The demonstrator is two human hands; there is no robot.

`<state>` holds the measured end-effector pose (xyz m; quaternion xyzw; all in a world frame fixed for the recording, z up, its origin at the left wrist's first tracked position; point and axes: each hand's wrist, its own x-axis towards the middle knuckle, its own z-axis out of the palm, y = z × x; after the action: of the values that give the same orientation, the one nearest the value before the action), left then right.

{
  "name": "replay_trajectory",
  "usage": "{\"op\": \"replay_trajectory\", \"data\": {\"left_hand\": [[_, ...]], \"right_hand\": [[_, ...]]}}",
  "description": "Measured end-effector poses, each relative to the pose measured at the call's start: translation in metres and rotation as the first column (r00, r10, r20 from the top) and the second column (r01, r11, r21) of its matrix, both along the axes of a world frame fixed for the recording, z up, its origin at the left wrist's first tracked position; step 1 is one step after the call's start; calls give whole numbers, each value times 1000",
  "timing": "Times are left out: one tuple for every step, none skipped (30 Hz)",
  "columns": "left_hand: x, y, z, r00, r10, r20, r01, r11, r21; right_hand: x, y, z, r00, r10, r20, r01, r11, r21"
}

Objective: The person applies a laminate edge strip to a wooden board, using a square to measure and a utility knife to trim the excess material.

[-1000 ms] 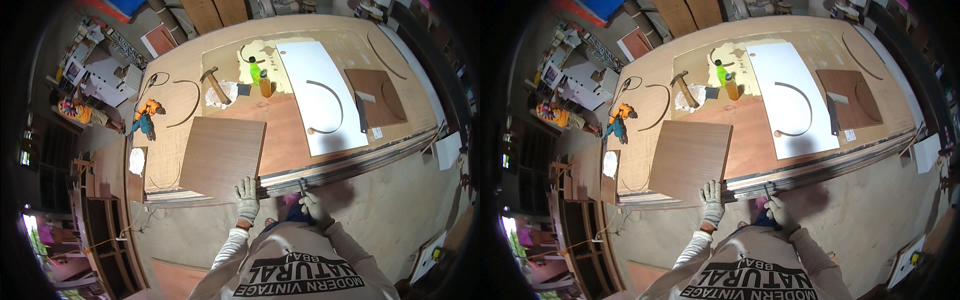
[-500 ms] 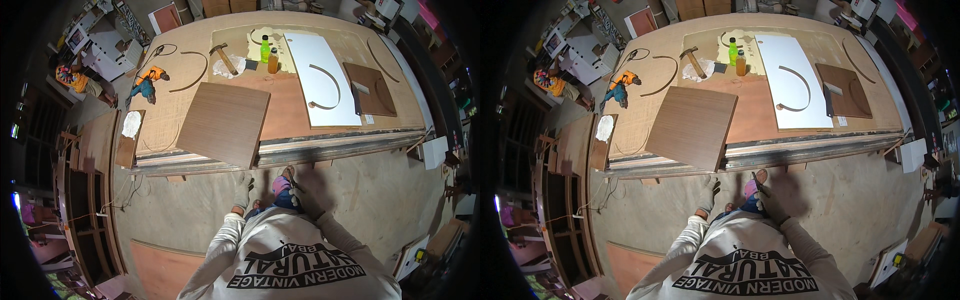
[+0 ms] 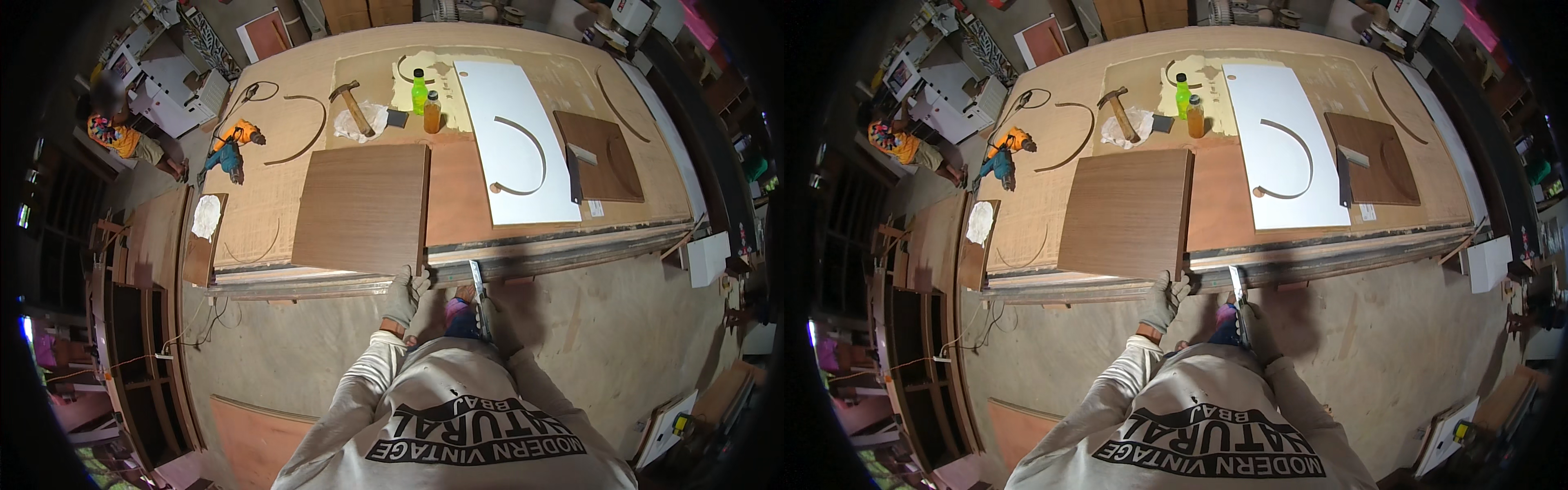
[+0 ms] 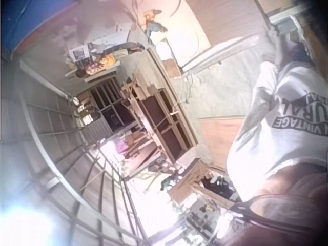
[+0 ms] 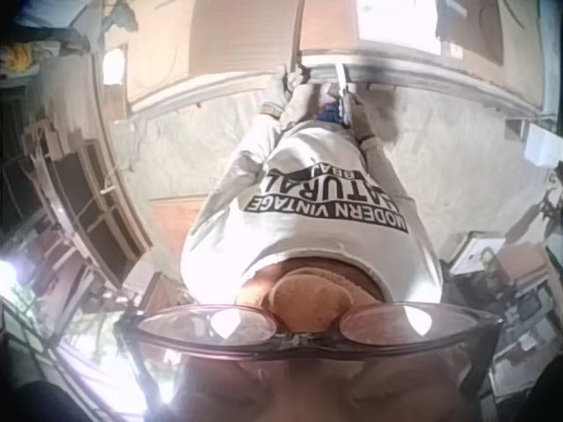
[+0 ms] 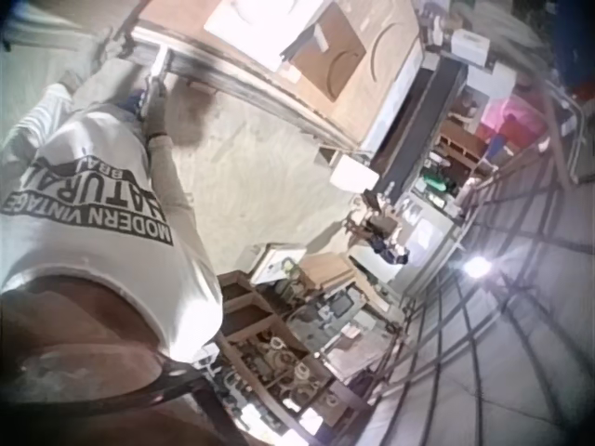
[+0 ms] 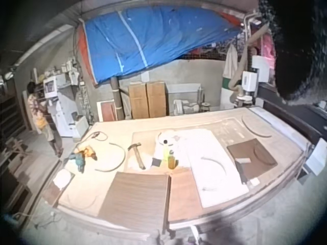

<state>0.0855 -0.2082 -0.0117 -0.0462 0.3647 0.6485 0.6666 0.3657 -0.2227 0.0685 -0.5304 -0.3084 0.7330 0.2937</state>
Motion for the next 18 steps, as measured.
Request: {"op": "replay_trajectory", "data": {"left_hand": [[11,11,3,1000,-17,13,17,1000,-26],[7,11,-4,999,-39,-14,38,998,-42],[-4,5,-14,998,-50,-50,47,997,-60],[-9,9,-18,994,-75,-74,69,995,-75],[3,16,-11,997,-62,-46,54,987,-151],[7,25,-12,995,-88,-36,82,986,-145],[10,33,-9,994,-110,-28,105,985,-140],[8,34,-6,992,-123,-28,118,983,-141],[22,47,6,989,-140,-49,128,972,-195],[32,57,19,883,-380,-276,299,907,-296],[42,73,48,668,-592,-450,426,801,-421],[35,76,70,377,-730,-570,441,682,-583],[36,69,49,169,-757,-631,318,648,-692],[42,74,52,-96,-663,-742,186,721,-668],[51,82,57,-370,-533,-761,86,796,-599],[61,91,61,-621,-378,-687,21,868,-497],[73,119,86,-491,-481,-726,60,813,-579],[66,120,81,-556,-451,-698,5,838,-546]], "right_hand": [[6,17,-6,1000,-8,13,8,999,39],[-2,33,0,999,-5,51,1,998,63],[-22,49,21,997,9,77,-15,996,86],[-31,64,35,993,8,114,-21,993,114],[-25,79,34,993,2,120,-23,984,178],[-19,93,34,981,-34,191,-19,962,271],[-14,110,34,964,-73,255,-25,932,361],[-14,123,38,946,-107,306,-42,896,442],[4,146,30,926,-136,352,-60,867,494],[25,164,22,890,-158,428,-120,825,553],[47,184,17,843,-189,504,-186,777,601],[42,200,20,819,-189,541,-258,721,643],[42,214,25,783,-166,600,-313,728,610],[44,233,24,777,-144,612,-350,710,611],[53,256,18,765,-132,631,-385,691,611],[60,279,12,750,-122,650,-419,673,609],[73,303,3,710,-131,692,-454,666,591],[52,315,13,719,-62,693,-473,687,552]]}}
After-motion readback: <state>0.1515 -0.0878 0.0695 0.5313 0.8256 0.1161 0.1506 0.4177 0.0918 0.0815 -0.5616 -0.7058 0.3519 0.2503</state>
